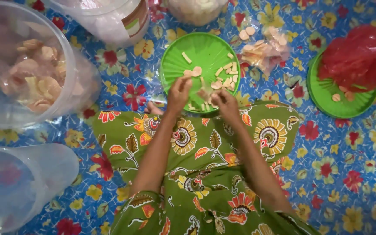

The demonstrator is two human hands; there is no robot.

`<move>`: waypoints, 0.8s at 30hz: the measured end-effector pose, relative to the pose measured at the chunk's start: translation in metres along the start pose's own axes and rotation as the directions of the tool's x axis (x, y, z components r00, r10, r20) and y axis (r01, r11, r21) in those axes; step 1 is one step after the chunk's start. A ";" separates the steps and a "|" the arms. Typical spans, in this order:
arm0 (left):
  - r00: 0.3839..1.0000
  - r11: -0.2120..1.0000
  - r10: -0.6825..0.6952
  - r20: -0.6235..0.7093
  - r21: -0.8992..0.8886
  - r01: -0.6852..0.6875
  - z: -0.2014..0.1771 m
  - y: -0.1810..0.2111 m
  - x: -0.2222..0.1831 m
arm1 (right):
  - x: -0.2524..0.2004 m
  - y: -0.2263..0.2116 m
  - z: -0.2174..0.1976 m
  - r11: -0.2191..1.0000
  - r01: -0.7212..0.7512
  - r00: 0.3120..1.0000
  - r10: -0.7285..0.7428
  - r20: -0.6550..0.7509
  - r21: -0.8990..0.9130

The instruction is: Bagging sliced food items from a plate into small plastic bags

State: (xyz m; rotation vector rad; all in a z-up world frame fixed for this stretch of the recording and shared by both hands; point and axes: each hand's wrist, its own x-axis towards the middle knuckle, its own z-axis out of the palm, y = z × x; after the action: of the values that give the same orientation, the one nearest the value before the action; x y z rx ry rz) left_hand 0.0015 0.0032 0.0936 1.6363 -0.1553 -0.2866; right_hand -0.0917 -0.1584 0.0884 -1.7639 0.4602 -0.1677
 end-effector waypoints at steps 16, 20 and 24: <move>0.993 0.985 0.080 0.082 -0.161 -0.066 -0.009 -0.050 0.008 | 0.078 0.022 -0.125 0.757 -0.084 0.926 0.300 -0.230 0.648; 0.992 0.989 0.114 0.049 -0.101 -0.109 -0.009 -0.068 0.012 | 0.044 0.038 -0.093 0.778 -0.182 0.934 0.329 -0.142 0.602; 0.989 0.969 0.134 0.063 0.200 -0.144 -0.008 -0.087 0.015 | 0.024 0.051 -0.045 0.755 -0.276 0.945 0.325 0.026 0.595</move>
State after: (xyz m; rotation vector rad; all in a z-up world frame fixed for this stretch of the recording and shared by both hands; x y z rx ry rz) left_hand 0.0121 0.0147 0.0060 1.8124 -0.3455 -0.2082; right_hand -0.0969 -0.2178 0.0470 -1.0474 0.6637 -0.1330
